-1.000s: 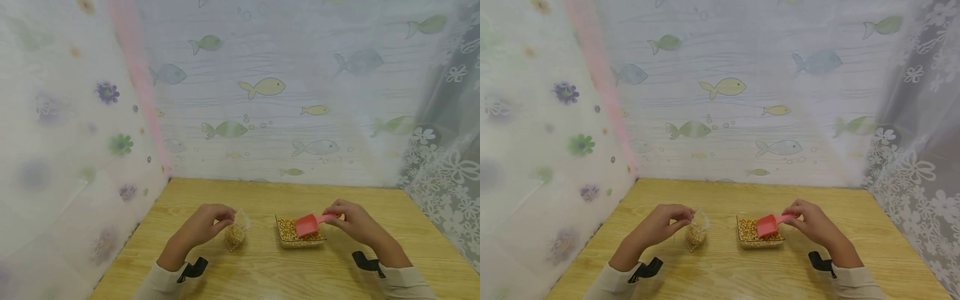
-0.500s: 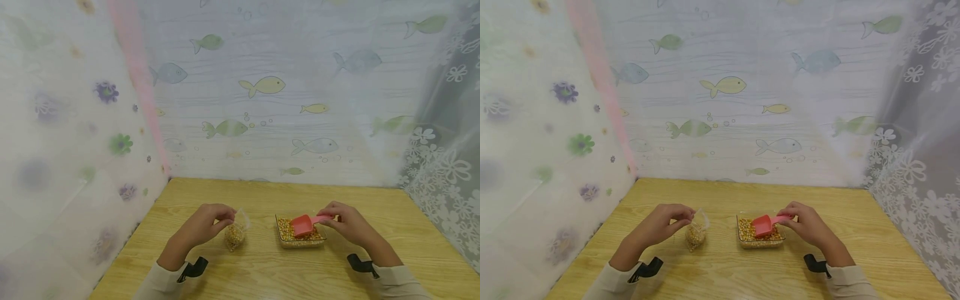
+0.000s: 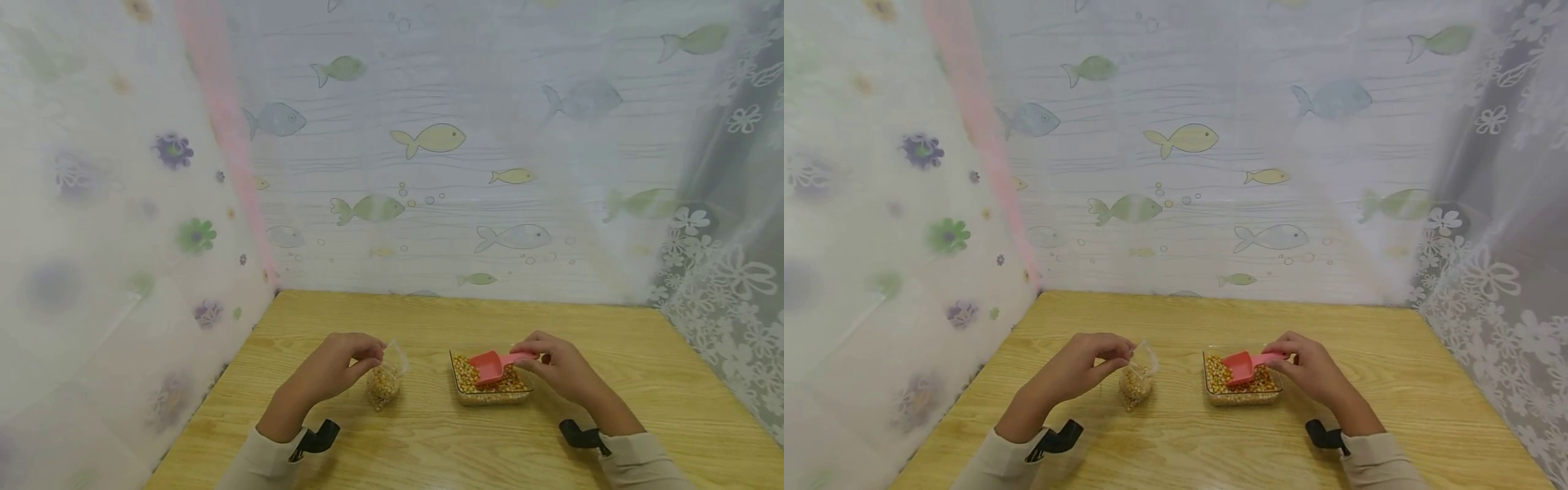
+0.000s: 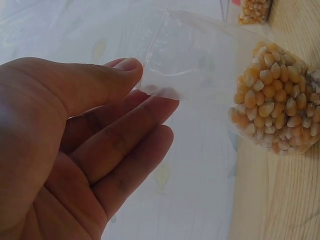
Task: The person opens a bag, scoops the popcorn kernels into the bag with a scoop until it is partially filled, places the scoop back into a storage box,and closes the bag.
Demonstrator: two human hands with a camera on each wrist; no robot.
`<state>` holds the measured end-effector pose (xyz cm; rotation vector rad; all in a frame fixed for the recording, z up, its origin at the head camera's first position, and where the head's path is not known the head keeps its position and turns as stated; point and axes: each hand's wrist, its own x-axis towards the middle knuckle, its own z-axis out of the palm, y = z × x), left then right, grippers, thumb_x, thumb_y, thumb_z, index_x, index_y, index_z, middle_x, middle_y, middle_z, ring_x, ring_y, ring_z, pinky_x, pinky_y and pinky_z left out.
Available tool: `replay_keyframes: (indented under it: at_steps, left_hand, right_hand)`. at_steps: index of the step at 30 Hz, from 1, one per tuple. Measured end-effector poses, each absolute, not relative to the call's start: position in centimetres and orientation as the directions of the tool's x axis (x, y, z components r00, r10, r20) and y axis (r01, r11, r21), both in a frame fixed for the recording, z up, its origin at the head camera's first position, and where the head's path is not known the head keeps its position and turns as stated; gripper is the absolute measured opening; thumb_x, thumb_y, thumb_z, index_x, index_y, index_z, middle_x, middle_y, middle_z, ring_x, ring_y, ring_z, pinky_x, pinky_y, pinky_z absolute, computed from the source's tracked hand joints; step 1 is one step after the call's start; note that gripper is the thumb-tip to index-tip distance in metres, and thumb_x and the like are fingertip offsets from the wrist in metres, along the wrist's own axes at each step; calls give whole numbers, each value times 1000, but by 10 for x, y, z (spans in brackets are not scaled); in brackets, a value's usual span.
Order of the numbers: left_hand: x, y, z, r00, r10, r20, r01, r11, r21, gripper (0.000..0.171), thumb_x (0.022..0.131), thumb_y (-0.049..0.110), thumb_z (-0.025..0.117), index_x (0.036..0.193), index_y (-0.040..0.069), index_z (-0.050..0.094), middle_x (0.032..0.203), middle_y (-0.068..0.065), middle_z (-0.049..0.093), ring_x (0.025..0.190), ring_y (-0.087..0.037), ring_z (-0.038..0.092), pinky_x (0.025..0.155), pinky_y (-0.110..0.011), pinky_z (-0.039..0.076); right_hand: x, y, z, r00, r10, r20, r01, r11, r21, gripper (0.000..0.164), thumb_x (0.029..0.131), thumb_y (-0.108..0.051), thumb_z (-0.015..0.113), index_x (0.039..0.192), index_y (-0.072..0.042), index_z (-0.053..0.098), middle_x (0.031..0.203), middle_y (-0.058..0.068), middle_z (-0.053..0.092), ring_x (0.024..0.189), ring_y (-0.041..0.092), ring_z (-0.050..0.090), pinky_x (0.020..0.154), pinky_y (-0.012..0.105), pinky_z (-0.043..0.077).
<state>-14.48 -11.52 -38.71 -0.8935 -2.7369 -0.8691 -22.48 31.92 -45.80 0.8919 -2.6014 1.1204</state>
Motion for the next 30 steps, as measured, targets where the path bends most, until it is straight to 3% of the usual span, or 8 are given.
replay_keyframes:
  at_steps: [13,23,30]
  left_hand:
    - [-145,-118,-386,-816,502,285,574,647,502,4,101,16,69,100,17,73,126,0,74,96,-7,74,81,-26,61]
    - [-145,-118,-385,-825,495,272,560,657,505,5,101,18,69,100,15,73,126,2,73,96,-5,73,80,-26,61]
    - [-145,-119,-386,-811,504,298,583,647,492,4,100,15,70,100,14,73,126,1,74,95,-7,73,79,-26,61]
  right_hand:
    - [-227,302,-469,-762,-462,455,-644,464,-608,14,94,-13,77,105,-21,79,99,-8,68,76,4,52,61,22,48]
    - [-228,305,-473,-787,-443,429,-612,480,-628,16,95,-16,76,109,-21,79,102,-8,69,80,3,58,65,23,55]
    - [-228,314,-470,-797,-443,411,-590,424,-687,16,99,-16,71,114,-20,78,104,-4,68,73,8,53,58,24,49]
